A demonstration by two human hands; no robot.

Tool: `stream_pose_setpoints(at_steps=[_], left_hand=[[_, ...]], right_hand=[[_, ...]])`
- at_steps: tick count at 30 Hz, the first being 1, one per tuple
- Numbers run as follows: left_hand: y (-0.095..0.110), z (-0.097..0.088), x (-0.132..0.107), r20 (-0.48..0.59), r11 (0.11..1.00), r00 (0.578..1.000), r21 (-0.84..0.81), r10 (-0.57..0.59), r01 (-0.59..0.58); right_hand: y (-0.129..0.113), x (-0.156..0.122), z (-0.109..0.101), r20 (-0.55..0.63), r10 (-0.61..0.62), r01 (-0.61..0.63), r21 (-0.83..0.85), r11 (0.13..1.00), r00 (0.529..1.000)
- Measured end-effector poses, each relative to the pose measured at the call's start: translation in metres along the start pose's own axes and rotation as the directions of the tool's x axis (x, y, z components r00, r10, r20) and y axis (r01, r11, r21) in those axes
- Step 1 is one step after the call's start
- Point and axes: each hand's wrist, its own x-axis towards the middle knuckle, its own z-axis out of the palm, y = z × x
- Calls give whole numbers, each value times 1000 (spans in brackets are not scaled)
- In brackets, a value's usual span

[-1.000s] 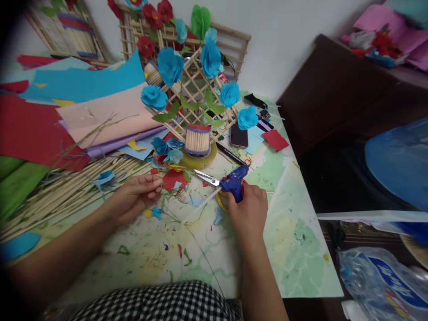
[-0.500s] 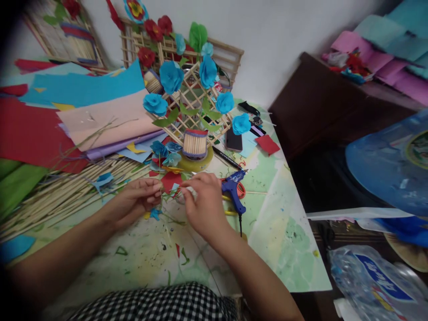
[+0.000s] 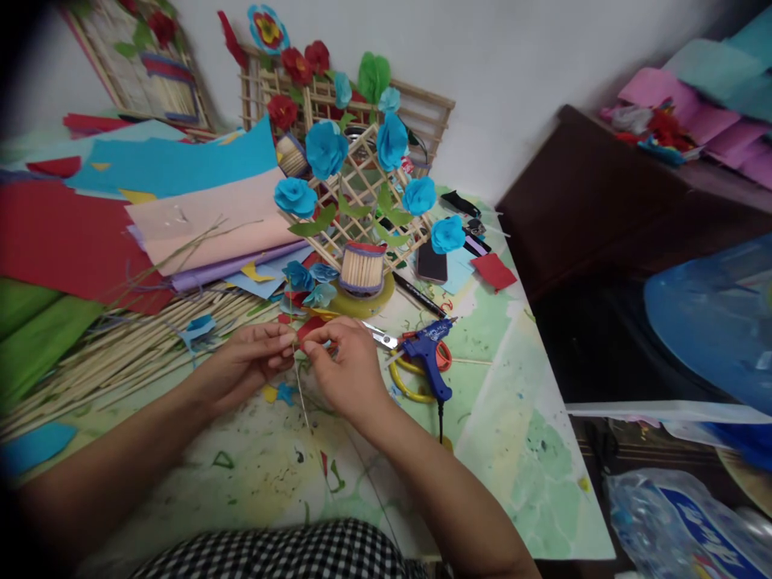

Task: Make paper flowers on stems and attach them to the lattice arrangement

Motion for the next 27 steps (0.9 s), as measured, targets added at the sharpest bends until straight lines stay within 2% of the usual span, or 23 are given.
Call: stream_pose_setpoints(at_steps=[11,27], left_hand=[[-3,-2,1,5,998,1000,64,17,-18],[-7,-6,5,-8,995,999,94,33,-32]], right_hand=[[-1,-1,1,34,1,2,-89,996,999],[1,-1,3,48,6,-4,-42,999,999]])
